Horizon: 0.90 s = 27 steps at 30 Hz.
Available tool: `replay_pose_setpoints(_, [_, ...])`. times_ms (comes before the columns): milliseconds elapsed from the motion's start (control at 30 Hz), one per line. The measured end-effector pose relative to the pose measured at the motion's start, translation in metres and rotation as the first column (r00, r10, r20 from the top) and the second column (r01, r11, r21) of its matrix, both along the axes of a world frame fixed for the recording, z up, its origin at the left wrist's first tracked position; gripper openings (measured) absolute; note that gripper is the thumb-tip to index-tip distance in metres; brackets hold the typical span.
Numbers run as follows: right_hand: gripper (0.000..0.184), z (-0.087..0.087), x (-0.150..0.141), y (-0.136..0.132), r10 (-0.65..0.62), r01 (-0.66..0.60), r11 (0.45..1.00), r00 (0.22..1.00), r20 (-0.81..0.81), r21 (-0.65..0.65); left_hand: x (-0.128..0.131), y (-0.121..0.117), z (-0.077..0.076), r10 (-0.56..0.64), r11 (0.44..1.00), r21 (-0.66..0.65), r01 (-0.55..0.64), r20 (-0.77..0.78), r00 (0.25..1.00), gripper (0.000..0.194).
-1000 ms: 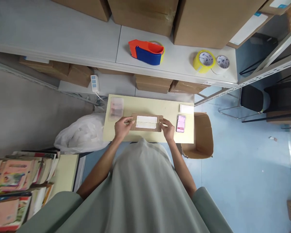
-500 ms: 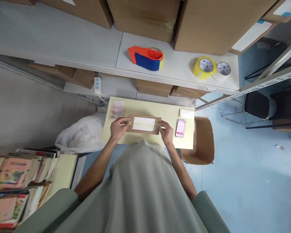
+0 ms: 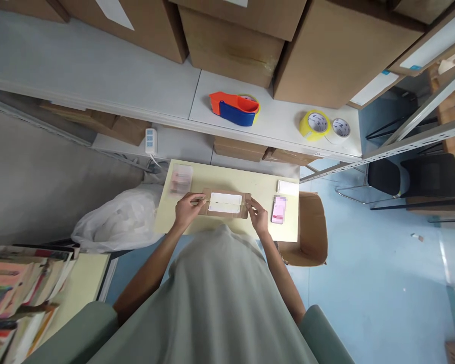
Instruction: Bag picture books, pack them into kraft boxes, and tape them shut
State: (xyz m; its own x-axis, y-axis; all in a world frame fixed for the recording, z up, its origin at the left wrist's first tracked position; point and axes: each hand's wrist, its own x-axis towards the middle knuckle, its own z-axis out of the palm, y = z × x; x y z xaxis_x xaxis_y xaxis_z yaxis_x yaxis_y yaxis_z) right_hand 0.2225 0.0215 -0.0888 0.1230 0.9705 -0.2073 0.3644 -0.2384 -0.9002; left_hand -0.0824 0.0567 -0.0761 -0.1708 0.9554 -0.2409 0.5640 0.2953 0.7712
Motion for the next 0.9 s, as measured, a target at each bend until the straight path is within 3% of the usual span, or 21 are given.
replay_pose_setpoints(167, [0.061, 0.015, 0.005, 0.003, 0.094, -0.097, 0.994, 0.994, 0.063, 0.041, -0.010, 0.000, -0.004, -0.090, 0.994, 0.063, 0.085, 0.079, 0.993, 0.018])
replay_pose_setpoints(233, [0.059, 0.033, 0.007, 0.014, 0.093, -0.109, 0.989, 0.984, 0.154, 0.097, -0.013, 0.005, -0.001, -0.119, 0.987, 0.118, 0.109, 0.079, 0.990, 0.016])
replay_pose_setpoints(300, [0.056, 0.062, 0.007, 0.037, 0.066, -0.120, 0.973, 0.964, 0.259, 0.198, -0.015, 0.017, 0.011, -0.121, 0.971, 0.212, 0.109, 0.044, 0.992, 0.012])
replay_pose_setpoints(367, [0.056, 0.100, 0.002, 0.072, 0.045, -0.167, 0.929, 0.937, 0.347, 0.329, -0.015, 0.035, 0.032, -0.140, 0.938, 0.326, 0.120, 0.037, 0.990, 0.011])
replay_pose_setpoints(467, [0.058, 0.157, -0.013, 0.139, 0.028, -0.290, 0.825, 0.878, 0.477, 0.485, -0.009, 0.070, 0.079, -0.232, 0.858, 0.486, 0.167, 0.077, 0.970, 0.014])
replay_pose_setpoints(533, [0.059, 0.183, -0.028, 0.187, 0.041, -0.396, 0.758, 0.822, 0.567, 0.519, -0.002, 0.093, 0.113, -0.260, 0.796, 0.585, 0.158, 0.094, 0.961, 0.014])
replay_pose_setpoints(567, [0.058, 0.191, -0.036, 0.210, 0.041, -0.435, 0.749, 0.784, 0.620, 0.500, 0.001, 0.103, 0.130, -0.261, 0.772, 0.619, 0.147, 0.099, 0.960, 0.013])
replay_pose_setpoints(667, [0.057, 0.198, -0.060, 0.267, 0.044, -0.458, 0.824, 0.640, 0.767, 0.334, 0.006, 0.121, 0.171, -0.246, 0.724, 0.681, 0.109, 0.107, 0.963, 0.009])
replay_pose_setpoints(733, [0.061, 0.193, -0.072, 0.292, 0.085, -0.437, 0.878, 0.547, 0.832, 0.197, 0.004, 0.124, 0.186, -0.239, 0.689, 0.720, 0.079, 0.123, 0.963, 0.007])
replay_pose_setpoints(833, [0.064, 0.184, -0.082, 0.310, 0.130, -0.407, 0.910, 0.463, 0.877, 0.080, -0.006, 0.118, 0.192, -0.234, 0.664, 0.746, 0.047, 0.148, 0.961, 0.007])
replay_pose_setpoints(900, [0.062, 0.181, -0.085, 0.313, 0.127, -0.398, 0.914, 0.470, 0.873, 0.082, -0.016, 0.113, 0.188, -0.224, 0.684, 0.728, 0.042, 0.156, 0.962, 0.009])
